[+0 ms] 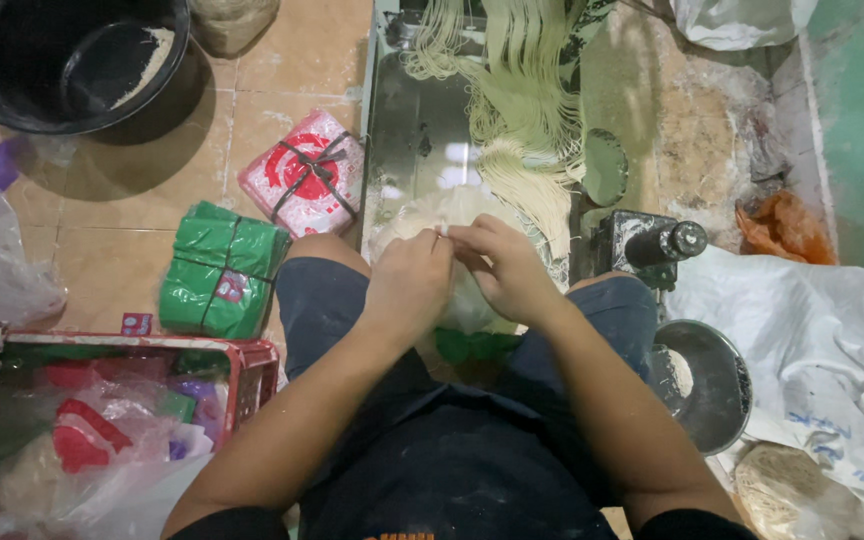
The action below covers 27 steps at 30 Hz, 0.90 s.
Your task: The person takes bundles of noodles from a pasta machine and places them into a clear plastic bag by hand.
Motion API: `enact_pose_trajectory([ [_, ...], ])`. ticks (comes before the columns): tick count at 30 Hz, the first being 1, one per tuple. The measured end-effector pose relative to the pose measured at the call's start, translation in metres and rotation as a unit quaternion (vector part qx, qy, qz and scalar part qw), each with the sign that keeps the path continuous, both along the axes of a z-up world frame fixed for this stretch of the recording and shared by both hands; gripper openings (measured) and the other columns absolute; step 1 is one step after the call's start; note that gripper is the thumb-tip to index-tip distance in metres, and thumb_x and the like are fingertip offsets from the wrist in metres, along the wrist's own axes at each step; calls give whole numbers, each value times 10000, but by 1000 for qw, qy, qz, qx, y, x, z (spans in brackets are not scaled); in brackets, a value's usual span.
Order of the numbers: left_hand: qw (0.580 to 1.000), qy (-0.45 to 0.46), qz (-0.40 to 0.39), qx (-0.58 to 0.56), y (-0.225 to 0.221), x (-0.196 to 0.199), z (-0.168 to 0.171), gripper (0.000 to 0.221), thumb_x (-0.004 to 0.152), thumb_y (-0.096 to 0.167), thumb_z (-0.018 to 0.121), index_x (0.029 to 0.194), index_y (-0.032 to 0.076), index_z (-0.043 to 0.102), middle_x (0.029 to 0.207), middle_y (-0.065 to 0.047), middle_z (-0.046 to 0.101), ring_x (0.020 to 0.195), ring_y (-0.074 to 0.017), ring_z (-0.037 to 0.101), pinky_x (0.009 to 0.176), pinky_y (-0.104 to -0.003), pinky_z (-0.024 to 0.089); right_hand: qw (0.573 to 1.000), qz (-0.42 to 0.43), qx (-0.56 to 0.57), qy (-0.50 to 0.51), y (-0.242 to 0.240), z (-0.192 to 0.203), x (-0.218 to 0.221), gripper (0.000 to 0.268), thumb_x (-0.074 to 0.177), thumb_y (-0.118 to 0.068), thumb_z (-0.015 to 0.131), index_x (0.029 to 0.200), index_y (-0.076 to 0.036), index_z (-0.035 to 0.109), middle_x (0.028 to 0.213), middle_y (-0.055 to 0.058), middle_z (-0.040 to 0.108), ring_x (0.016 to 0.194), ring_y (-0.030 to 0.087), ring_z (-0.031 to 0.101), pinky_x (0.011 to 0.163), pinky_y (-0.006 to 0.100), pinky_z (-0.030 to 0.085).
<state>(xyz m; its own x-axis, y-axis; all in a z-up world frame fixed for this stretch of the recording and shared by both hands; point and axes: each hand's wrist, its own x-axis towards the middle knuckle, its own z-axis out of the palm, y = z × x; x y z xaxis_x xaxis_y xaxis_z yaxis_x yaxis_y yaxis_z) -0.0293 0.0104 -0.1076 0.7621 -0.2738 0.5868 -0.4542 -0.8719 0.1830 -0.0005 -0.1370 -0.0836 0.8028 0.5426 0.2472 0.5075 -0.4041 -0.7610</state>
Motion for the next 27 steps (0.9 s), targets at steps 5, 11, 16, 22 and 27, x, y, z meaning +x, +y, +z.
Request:
enact_pose_trajectory([
  [5,870,404,-32,-283,12,6,17,256,843,222,468,723,4,528,696,-170,525,701,-399,565,632,-422,430,988,-118,67,-71,4,-9,-21,164,803,-79,613,960,-100,654,779,37,582,710,188,605,657,285,491],
  [11,631,430,-14,-646,2,2,6,85,747,62,624,737,-22,615,555,-93,595,477,-114,567,475,-185,449,975,-125,62,-175,10,-6,-24,41,773,-45,651,806,-23,662,722,74,599,627,229,607,573,286,488],
  [16,774,393,-3,-496,22,0,19,110,723,110,651,711,7,616,600,-125,598,559,-184,594,507,-259,466,979,-105,31,-172,0,-29,-12,39,788,-60,623,760,-37,639,685,54,582,602,220,586,553,302,472],
  [22,896,340,31,-282,31,-8,15,234,678,196,707,851,72,608,802,-111,585,771,-286,605,651,-356,495,984,-117,6,-138,-16,-40,-7,85,779,-131,645,737,-65,613,669,52,572,619,249,579,569,325,463],
  [27,990,142,-18,-7,14,-1,25,402,688,363,664,1033,185,561,994,-51,500,916,-237,496,710,-378,398,977,-154,-22,-144,-19,-30,-16,104,799,-143,638,804,-40,624,757,85,581,736,280,576,672,354,464],
])
